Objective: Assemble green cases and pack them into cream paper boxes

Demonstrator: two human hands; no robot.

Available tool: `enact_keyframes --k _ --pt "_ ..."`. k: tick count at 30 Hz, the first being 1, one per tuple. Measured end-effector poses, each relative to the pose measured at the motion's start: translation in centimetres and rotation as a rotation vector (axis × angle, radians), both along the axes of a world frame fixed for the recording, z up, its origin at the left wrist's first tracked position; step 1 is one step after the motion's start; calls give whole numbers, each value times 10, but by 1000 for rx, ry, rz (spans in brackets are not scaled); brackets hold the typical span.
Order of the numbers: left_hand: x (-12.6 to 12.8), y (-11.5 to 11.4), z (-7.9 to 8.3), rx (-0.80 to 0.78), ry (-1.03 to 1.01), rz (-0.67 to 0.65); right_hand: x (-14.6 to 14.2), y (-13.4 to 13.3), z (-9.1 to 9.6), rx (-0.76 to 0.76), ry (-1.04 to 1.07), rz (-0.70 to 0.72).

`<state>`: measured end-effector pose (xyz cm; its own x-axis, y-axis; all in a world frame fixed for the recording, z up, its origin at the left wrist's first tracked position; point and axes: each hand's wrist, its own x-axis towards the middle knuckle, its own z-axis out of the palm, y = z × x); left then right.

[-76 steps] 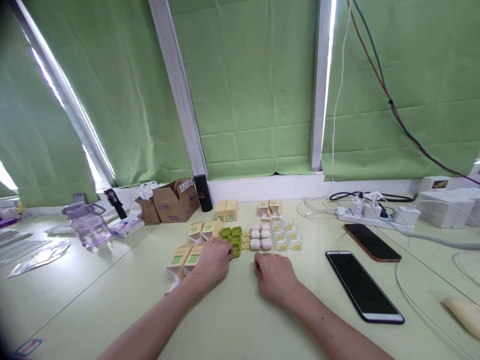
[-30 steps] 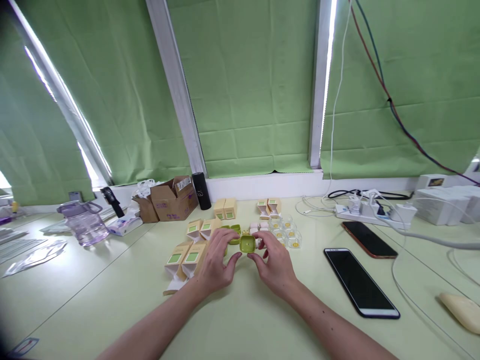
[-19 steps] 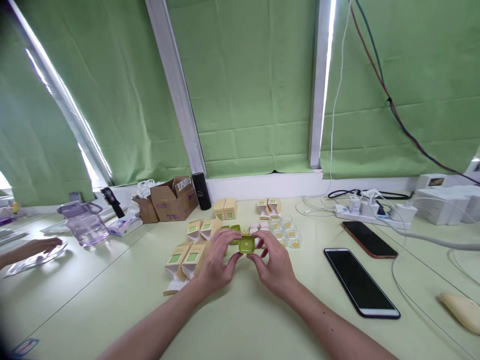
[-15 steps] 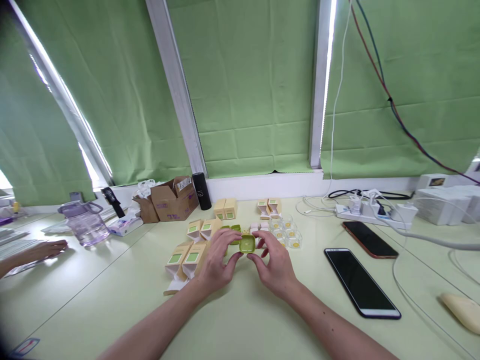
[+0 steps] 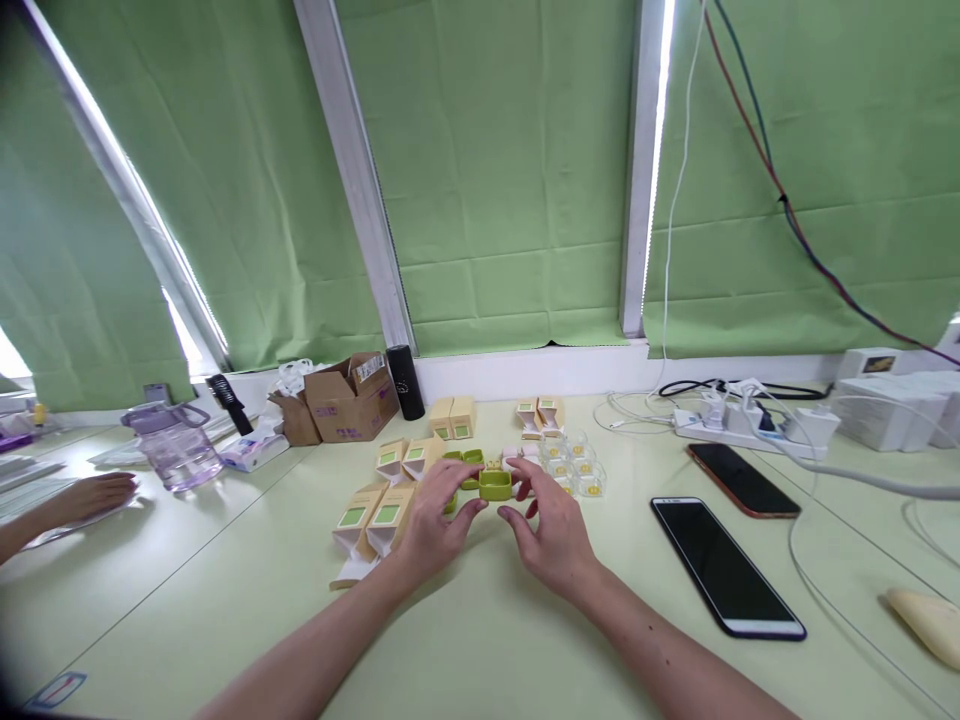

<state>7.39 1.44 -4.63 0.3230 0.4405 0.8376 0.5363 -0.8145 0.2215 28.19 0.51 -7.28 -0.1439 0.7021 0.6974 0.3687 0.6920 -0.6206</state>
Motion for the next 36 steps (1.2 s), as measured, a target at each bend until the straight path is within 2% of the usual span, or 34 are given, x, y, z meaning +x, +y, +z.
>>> enact_keyframes --k 16,24,36 --pt "2 0 2 -183 -27 121 0 4 -3 55 -67 0" --pt "1 3 -2 -225 -12 129 0 6 -7 24 -101 -13" --pt "-1 1 -1 -208 24 87 -1 0 4 -47 -30 63"
